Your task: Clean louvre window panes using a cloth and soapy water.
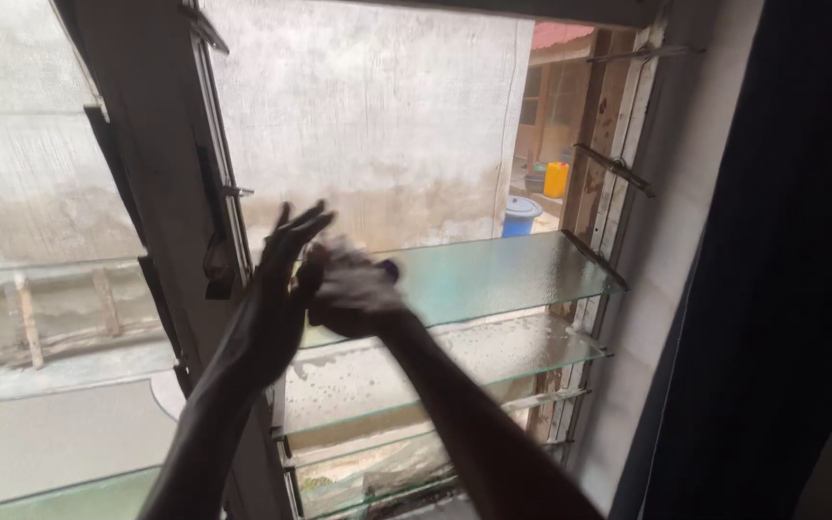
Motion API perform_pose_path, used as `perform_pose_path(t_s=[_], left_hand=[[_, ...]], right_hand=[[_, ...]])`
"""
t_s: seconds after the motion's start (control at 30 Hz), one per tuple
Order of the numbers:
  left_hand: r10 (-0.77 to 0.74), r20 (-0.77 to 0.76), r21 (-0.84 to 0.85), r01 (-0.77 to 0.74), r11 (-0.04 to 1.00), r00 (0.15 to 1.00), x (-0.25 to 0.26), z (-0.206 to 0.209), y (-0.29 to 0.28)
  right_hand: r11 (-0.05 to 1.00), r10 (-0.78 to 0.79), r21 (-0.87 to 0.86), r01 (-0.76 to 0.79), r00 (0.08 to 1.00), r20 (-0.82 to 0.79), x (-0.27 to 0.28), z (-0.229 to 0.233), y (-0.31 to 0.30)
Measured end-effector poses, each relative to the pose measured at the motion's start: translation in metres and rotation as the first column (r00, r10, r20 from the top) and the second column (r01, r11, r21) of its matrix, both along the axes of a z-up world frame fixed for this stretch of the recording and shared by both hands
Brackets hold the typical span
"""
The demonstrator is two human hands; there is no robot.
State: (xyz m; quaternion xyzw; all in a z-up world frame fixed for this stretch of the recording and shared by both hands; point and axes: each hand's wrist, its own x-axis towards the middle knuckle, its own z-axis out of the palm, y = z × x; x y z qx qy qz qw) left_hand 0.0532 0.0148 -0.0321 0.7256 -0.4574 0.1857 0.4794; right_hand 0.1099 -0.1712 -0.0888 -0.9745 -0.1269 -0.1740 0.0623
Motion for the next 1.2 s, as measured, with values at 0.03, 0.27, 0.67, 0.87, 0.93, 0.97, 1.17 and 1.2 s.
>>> perform_pose_path(t_s=[0.03,0.27,0.67,0.87,0.93,0.97,1.17,1.2], left_hand=[[-0.004,0.008,-0.004,0.004,1.000,1.000,-0.014,0.014,-0.004],[-0.050,0.135,-0.030,0.054,0.998,0.990,-0.024,0.037,-0.025],[0.065,-0.122,0.158,-0.045,0.986,0.990,-0.002,0.012,0.007],[0.091,-0.121,0.199,-0.066,0.978,0.988,-0.002,0.036,-0.021],[0.103,-0.131,0.228,-0.071,0.971,0.986,0.001,0.036,-0.028],[0.102,-0.159,0.267,-0.057,0.962,0.982,0.003,0.034,-0.031],[0.167,-0.169,0.364,-0.096,0.926,0.971,0.023,0.002,-0.031],[0.174,-0.127,0.369,-0.117,0.922,0.976,0.025,-0.002,-0.028]], right_hand=[[1.000,-0.004,-0.004,0.004,1.000,0.008,-0.005,0.000,0.013],[0.991,0.108,-0.099,-0.095,0.985,0.137,-0.037,-0.016,-0.072],[0.845,-0.384,-0.398,0.357,0.923,0.013,-0.083,0.032,-0.102],[0.956,0.000,-0.293,-0.025,0.996,-0.086,-0.108,0.049,0.066],[0.977,0.034,-0.209,-0.048,0.997,-0.072,-0.122,0.047,0.074],[0.990,0.068,-0.121,-0.074,0.996,-0.055,-0.127,0.042,0.073],[0.972,0.097,-0.232,-0.020,0.941,0.323,-0.160,0.014,-0.031],[0.920,0.045,-0.384,0.082,0.950,0.309,-0.167,0.011,-0.054]])
